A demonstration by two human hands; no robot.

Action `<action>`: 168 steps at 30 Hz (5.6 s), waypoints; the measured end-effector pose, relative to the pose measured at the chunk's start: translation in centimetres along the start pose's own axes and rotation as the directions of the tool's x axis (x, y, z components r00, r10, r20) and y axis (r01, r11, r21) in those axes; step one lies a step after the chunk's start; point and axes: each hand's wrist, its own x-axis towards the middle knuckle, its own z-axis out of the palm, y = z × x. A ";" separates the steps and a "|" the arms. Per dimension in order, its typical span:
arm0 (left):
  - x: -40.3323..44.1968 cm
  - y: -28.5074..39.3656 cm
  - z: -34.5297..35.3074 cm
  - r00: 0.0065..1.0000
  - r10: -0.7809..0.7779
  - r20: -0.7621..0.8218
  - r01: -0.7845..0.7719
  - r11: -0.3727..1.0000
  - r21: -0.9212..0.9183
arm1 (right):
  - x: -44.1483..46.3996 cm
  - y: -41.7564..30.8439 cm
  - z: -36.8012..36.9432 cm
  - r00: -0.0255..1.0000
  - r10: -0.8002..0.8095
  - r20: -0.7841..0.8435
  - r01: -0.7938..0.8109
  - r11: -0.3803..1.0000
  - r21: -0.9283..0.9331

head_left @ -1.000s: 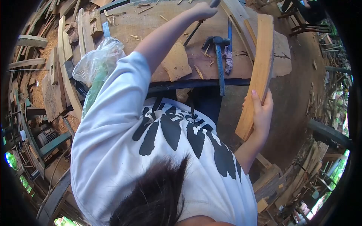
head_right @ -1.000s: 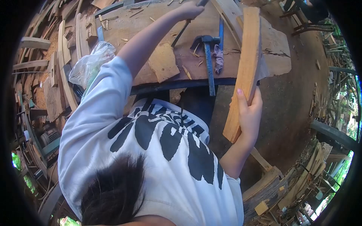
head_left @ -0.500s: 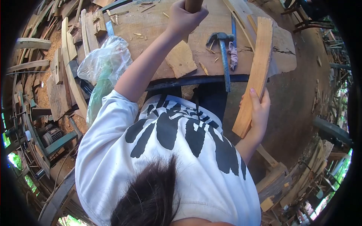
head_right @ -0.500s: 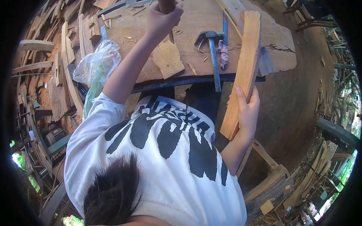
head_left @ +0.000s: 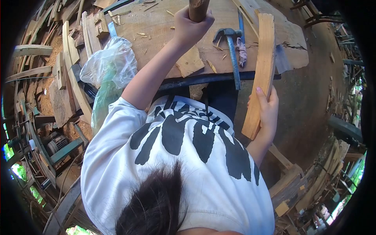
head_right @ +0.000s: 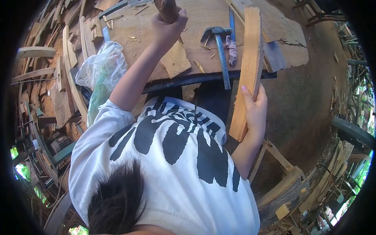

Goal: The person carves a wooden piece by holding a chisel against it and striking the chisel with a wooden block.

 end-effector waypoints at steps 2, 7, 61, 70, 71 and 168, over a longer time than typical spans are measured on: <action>-0.1 0.2 -0.1 1.000 0.001 0.005 -0.001 1.000 -0.011 | 0.0 -0.1 0.0 1.000 0.008 0.003 -0.008 1.000 -0.007; -0.2 -0.3 -0.6 1.000 -0.021 -0.007 0.020 0.996 -0.091 | -0.3 -0.2 0.1 1.000 0.008 0.010 -0.008 1.000 -0.024; 0.8 -0.6 -0.7 0.988 -0.050 -0.143 0.050 0.999 -0.008 | -0.7 -0.4 2.3 0.997 -0.009 0.076 0.017 0.995 -0.099; 0.1 -0.2 -0.9 0.999 0.030 -0.041 -0.032 0.999 -0.039 | -1.0 -0.2 2.2 0.998 -0.003 0.070 0.010 0.995 -0.095; 0.0 -0.8 -0.8 0.999 0.029 -0.039 -0.030 0.999 -0.040 | -0.9 -0.1 2.2 0.998 -0.001 0.068 0.008 0.995 -0.095; -1.6 1.3 -0.1 0.990 0.108 0.087 -0.117 0.988 0.104 | -2.5 -22.7 4.6 0.510 -0.775 0.372 0.859 0.445 -0.251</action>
